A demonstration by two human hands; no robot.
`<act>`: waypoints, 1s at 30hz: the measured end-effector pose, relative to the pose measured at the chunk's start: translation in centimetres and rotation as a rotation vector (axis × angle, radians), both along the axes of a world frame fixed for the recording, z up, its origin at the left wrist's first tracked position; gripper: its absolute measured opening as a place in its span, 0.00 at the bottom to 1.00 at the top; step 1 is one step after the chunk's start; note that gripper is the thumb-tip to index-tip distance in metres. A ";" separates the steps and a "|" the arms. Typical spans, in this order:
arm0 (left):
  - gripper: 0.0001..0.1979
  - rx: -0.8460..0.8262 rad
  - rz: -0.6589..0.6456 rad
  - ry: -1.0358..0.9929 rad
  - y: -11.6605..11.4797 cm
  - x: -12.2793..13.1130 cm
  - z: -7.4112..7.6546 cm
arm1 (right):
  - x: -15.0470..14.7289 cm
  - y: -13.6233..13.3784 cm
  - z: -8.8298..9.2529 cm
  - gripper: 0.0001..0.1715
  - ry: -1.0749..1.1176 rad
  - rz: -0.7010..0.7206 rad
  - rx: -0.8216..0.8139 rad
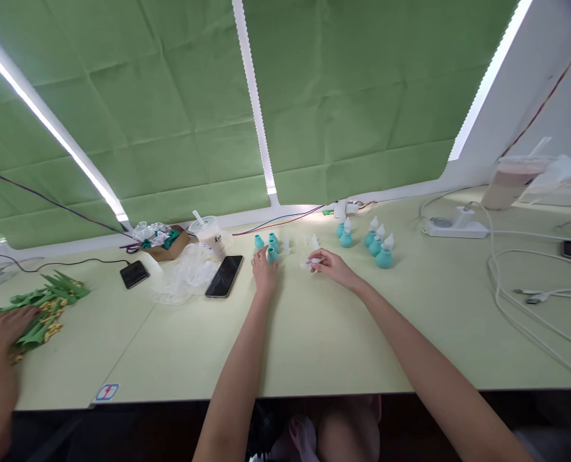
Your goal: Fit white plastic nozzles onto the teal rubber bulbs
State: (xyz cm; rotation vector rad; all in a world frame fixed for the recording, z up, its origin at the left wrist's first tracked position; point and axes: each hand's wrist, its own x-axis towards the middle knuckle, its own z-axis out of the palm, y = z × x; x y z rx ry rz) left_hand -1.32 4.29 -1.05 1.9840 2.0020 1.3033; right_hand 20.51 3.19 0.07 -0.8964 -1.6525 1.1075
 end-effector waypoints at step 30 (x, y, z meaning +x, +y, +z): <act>0.12 -0.042 -0.532 0.133 -2.1 3.6 0.4 | 0.9 -0.4 1.5 0.13 -0.168 -0.135 0.211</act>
